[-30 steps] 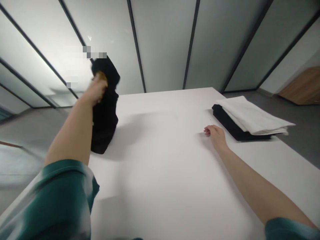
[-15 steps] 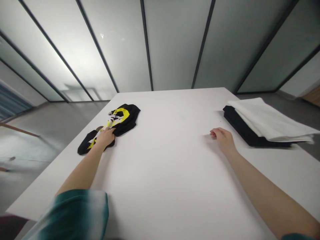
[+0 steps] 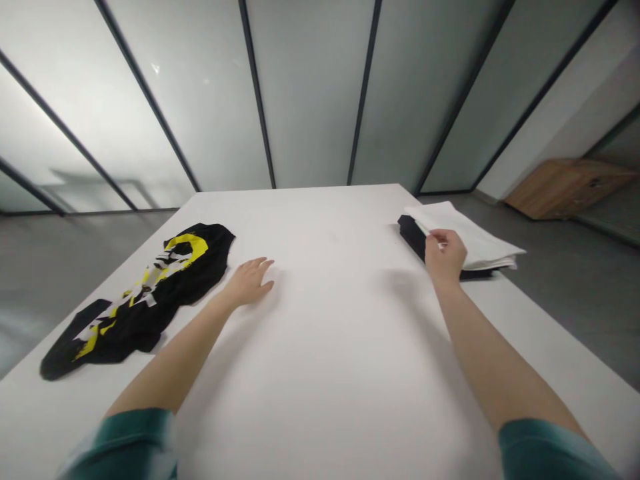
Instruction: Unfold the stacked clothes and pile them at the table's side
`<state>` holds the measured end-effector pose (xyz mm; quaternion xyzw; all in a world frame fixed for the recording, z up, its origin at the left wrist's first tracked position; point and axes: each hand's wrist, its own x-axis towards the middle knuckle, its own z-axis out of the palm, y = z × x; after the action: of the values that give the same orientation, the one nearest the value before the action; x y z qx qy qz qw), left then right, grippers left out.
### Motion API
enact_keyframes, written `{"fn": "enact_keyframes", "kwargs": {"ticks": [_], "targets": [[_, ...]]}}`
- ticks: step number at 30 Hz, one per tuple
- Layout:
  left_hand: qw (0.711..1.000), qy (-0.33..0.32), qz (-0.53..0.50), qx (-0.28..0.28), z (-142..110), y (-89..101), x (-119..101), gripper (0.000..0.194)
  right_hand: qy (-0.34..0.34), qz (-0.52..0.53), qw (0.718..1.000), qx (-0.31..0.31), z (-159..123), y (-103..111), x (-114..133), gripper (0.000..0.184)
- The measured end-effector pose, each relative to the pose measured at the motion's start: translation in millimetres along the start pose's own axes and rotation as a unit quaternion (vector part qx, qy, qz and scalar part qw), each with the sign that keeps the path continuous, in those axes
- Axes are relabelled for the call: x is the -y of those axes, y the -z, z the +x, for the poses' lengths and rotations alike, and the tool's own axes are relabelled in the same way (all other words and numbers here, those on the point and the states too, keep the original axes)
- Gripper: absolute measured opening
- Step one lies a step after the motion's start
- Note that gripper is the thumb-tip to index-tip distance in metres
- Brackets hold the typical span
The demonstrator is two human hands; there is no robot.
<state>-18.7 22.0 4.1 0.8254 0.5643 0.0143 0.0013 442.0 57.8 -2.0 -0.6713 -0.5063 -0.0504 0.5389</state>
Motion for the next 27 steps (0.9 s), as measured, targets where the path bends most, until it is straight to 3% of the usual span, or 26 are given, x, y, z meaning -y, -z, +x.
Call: {"fn": "enact_keyframes", "kwargs": {"ticks": [2, 5, 8, 11, 13, 16, 18, 21, 23, 27], "targets": [[0.999, -0.030, -0.030, 0.020, 16, -16.2, -26, 0.057, 0.019, -0.141, 0.990, 0.004, 16, 14, -10, 0.031], [0.998, -0.024, -0.061, -0.011, 32, -36.6, -49, 0.051, 0.028, -0.303, 0.949, 0.076, 33, 29, -27, 0.043], [0.996, 0.000, -0.075, -0.053, 36, -48.7, -55, 0.046, -0.001, -0.367, 0.915, 0.166, 48, 35, -41, 0.045], [0.993, -0.006, -0.091, -0.068, 36, -53.4, -52, 0.043, -0.051, -0.373, 0.914, 0.155, 60, 35, -39, 0.043], [0.992, -0.008, -0.097, -0.076, 36, -54.6, -51, 0.042, -0.033, -0.349, 0.930, 0.106, 61, 30, -26, 0.045], [0.990, -0.008, -0.113, -0.086, 38, -56.5, -50, 0.044, 0.077, -0.259, 0.958, 0.092, 38, 18, 12, 0.048], [0.984, -0.006, -0.142, -0.103, 39, -58.1, -49, 0.051, 0.171, -0.162, 0.956, 0.174, 7, 9, 44, 0.046], [0.968, 0.002, -0.193, -0.158, 38, -58.3, -48, 0.065, 0.274, -0.007, 0.896, 0.350, -45, 0, 88, 0.041], [0.963, 0.009, -0.205, -0.174, 36, -55.2, -48, 0.070, 0.290, 0.053, 0.880, 0.373, -70, -7, 104, 0.036], [0.980, 0.053, -0.164, -0.096, 32, -44.0, -54, 0.067, 0.260, 0.089, 0.890, 0.364, -90, -29, 94, 0.030]]}}
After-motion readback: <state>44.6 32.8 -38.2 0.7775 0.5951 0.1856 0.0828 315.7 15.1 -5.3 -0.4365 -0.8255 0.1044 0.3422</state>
